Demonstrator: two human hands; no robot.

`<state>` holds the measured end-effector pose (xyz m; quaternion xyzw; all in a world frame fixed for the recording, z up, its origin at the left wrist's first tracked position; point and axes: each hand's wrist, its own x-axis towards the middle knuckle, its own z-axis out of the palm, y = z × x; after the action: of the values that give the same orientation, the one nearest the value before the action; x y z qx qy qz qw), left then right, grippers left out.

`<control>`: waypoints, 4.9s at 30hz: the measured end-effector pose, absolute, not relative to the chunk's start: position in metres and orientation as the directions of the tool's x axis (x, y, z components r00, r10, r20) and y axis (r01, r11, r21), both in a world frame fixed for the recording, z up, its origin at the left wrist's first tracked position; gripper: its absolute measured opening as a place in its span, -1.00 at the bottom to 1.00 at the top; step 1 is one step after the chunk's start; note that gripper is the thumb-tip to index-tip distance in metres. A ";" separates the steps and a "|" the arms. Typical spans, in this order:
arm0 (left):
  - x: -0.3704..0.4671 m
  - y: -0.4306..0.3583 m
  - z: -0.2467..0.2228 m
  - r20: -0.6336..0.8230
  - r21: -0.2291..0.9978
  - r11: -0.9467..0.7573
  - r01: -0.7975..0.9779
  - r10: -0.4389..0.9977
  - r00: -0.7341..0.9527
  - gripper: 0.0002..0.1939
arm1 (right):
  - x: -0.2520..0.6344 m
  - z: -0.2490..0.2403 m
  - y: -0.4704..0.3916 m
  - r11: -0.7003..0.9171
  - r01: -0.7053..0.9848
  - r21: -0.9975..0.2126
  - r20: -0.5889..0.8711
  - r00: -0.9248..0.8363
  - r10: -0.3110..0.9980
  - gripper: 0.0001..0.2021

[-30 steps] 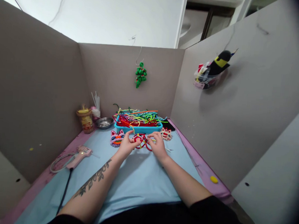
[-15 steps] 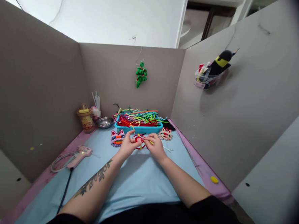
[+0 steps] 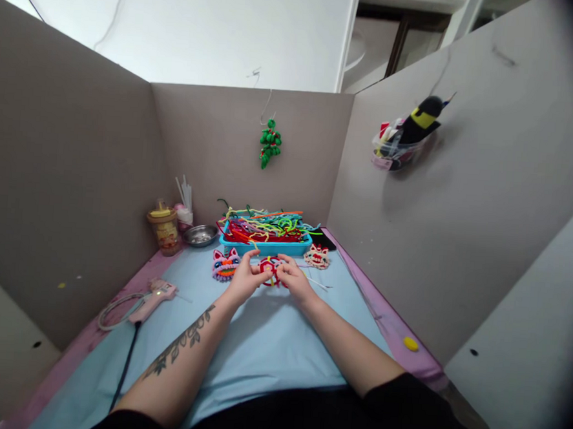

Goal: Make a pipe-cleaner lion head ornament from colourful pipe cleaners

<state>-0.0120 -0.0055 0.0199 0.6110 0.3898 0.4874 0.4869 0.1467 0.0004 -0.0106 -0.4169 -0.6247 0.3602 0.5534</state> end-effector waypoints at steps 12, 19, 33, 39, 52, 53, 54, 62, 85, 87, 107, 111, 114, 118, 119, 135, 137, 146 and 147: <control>-0.013 -0.002 0.017 0.188 0.981 -0.185 -0.054 0.981 0.045 -0.23 | 0.147 0.004 -0.018 0.545 0.419 -0.726 0.633 0.099 0.768 -0.86; -0.011 -0.002 0.014 0.212 0.976 -0.208 -0.062 0.975 0.066 -0.28 | 0.131 -0.009 -0.016 0.460 0.294 -0.838 0.499 0.072 0.864 -0.80; -0.005 -0.010 0.018 0.296 0.953 -0.295 -0.067 0.955 0.010 -0.42 | 0.126 0.000 -0.023 0.376 0.055 -0.925 0.380 0.124 0.916 -0.74; -0.006 -0.011 0.020 0.277 0.961 -0.276 -0.031 0.961 0.026 -0.42 | 0.128 -0.002 -0.021 0.420 0.068 -0.905 0.425 0.099 0.900 -0.78; -0.019 0.000 0.013 0.448 0.821 -0.488 0.297 0.872 0.195 -0.53 | 0.141 0.010 -0.012 0.110 -0.343 -0.933 0.108 0.025 0.994 -0.64; -0.020 0.000 0.012 0.452 0.798 -0.505 0.328 0.862 0.229 -0.54 | 0.144 0.011 -0.011 0.047 -0.377 -0.925 0.054 -0.007 0.999 -0.60; -0.020 0.000 0.012 0.449 0.785 -0.515 0.345 0.856 0.257 -0.54 | 0.147 0.011 -0.009 -0.005 -0.398 -0.917 0.009 -0.033 0.999 -0.57; -0.021 0.004 0.013 0.167 0.982 -0.182 0.051 0.962 0.218 -0.35 | 0.158 0.015 -0.006 0.171 -0.261 -0.950 0.194 -0.065 0.979 -0.62; -0.023 -0.001 0.018 0.192 0.981 -0.172 -0.086 0.868 0.459 -0.34 | 0.175 0.014 -0.005 0.663 0.315 -0.679 0.607 -0.267 0.749 -0.60; -0.024 -0.001 0.019 0.174 0.985 -0.155 -0.078 0.874 0.454 -0.32 | 0.180 0.015 -0.003 0.666 0.253 -0.702 0.597 -0.301 0.744 -0.59; -0.027 -0.005 0.019 0.216 0.929 -0.344 0.136 0.803 0.556 -0.32 | 0.176 0.008 -0.001 0.639 0.450 -0.624 0.580 -0.282 0.764 -0.89; -0.028 -0.002 0.018 0.217 0.951 -0.300 0.077 0.822 0.527 -0.32 | 0.179 0.012 -0.004 0.667 0.433 -0.606 0.566 -0.354 0.744 -0.78; -0.027 -0.003 0.019 0.197 0.960 -0.273 0.068 0.825 0.530 -0.29 | 0.179 0.016 -0.007 0.672 0.442 -0.594 0.538 -0.403 0.740 -0.76; -0.027 -0.005 0.020 0.203 0.949 -0.302 0.090 0.803 0.560 -0.31 | 0.175 0.016 -0.008 0.646 0.468 -0.603 0.538 -0.359 0.762 -0.90; -0.027 -0.006 0.020 0.211 0.942 -0.320 0.099 0.798 0.565 -0.32 | 0.175 0.016 -0.008 0.640 0.471 -0.606 0.535 -0.354 0.767 -0.91; -0.024 0.001 0.018 0.462 0.840 -0.506 0.193 0.856 0.234 -0.25 | 0.161 -0.005 0.007 0.431 0.145 -0.891 0.426 -0.068 0.902 -0.74; -0.023 0.004 0.016 0.459 0.851 -0.483 0.205 0.875 0.154 -0.34 | 0.159 -0.007 0.008 0.416 0.084 -0.906 0.415 -0.022 0.909 -0.71; -0.006 -0.009 0.017 0.343 0.928 -0.363 0.081 0.920 0.188 -0.30 | 0.151 -0.009 0.005 0.420 0.070 -0.905 0.424 0.050 0.904 -0.72; -0.005 -0.010 0.017 0.337 0.935 -0.351 0.055 0.924 0.180 -0.30 | 0.150 -0.009 0.005 0.421 0.084 -0.903 0.426 0.050 0.903 -0.72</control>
<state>-0.0049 -0.0104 0.0174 0.6412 0.3818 0.5143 0.4226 0.1504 0.0047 -0.0093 -0.4132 -0.5972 0.3444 0.5950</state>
